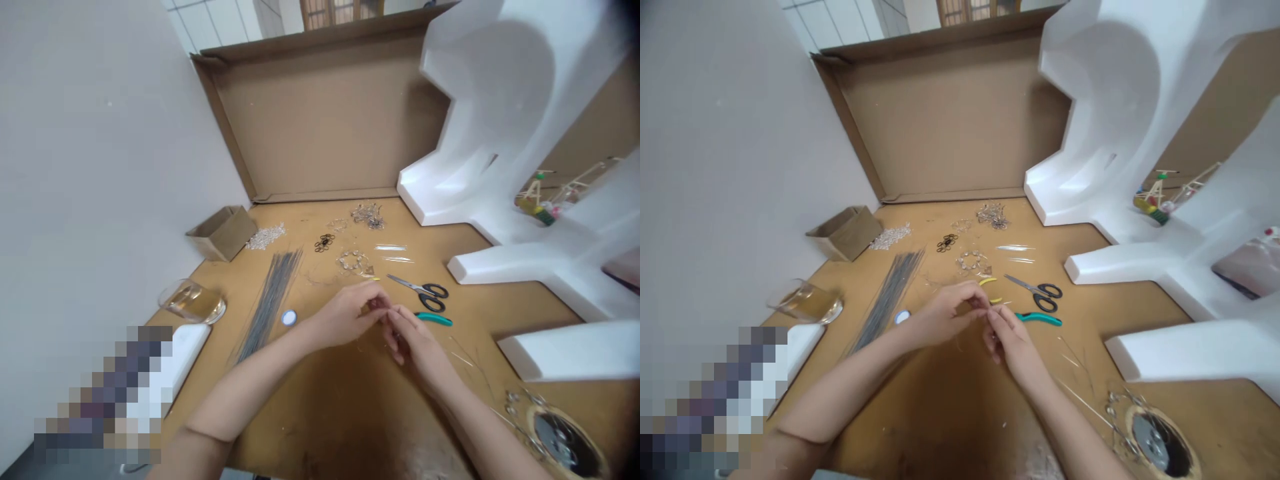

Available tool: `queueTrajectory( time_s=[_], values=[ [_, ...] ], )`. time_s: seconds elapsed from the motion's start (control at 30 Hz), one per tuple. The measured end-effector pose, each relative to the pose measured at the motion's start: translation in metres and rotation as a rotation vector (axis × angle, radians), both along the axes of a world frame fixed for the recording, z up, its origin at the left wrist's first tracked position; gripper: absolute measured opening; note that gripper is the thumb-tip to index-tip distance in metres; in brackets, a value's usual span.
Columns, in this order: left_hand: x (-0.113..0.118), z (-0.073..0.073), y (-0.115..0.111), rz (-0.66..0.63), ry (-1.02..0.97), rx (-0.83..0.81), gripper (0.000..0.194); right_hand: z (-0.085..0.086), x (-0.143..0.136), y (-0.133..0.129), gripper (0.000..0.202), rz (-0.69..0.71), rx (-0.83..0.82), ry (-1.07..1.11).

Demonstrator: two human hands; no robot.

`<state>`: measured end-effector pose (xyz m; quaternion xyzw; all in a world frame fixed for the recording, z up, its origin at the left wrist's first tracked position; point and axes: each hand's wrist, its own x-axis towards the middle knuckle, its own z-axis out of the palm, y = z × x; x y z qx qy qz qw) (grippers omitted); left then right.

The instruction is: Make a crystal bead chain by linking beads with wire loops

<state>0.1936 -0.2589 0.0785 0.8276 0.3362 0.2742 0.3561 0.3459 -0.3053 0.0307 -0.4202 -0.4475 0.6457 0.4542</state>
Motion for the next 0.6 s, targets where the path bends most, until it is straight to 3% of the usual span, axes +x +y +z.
queueTrajectory(
  time_s=[0.17, 0.27, 0.33, 0.4, 0.47, 0.53, 0.6],
  values=[
    [0.003, 0.0, -0.003, 0.001, 0.015, 0.017, 0.009, -0.008, 0.001, 0.006, 0.028, -0.023, -0.012, 0.011],
    [0.003, 0.001, 0.003, -0.061, 0.043, -0.008, 0.008, -0.009, 0.001, 0.007, 0.029, -0.004, -0.023, -0.044],
    [-0.005, 0.002, 0.021, -0.162, 0.054, -0.077, 0.005, -0.008, 0.001, 0.006, 0.033, -0.012, -0.047, -0.083],
    [-0.024, 0.002, 0.056, -0.223, 0.028, -0.16, 0.016, -0.007, 0.0, 0.005, 0.035, -0.06, -0.08, -0.103],
    [-0.054, 0.0, 0.103, 0.003, 0.105, -0.129, 0.022, -0.005, 0.0, 0.005, 0.035, -0.119, -0.103, -0.106],
    [-0.094, -0.004, 0.152, 0.548, 0.416, 0.03, 0.02, -0.004, 0.001, 0.006, 0.036, -0.153, -0.12, -0.096],
    [-0.133, -0.013, 0.19, 0.771, 0.56, 0.053, 0.021, -0.003, 0.001, 0.007, 0.037, -0.179, -0.14, -0.08]
  ],
)
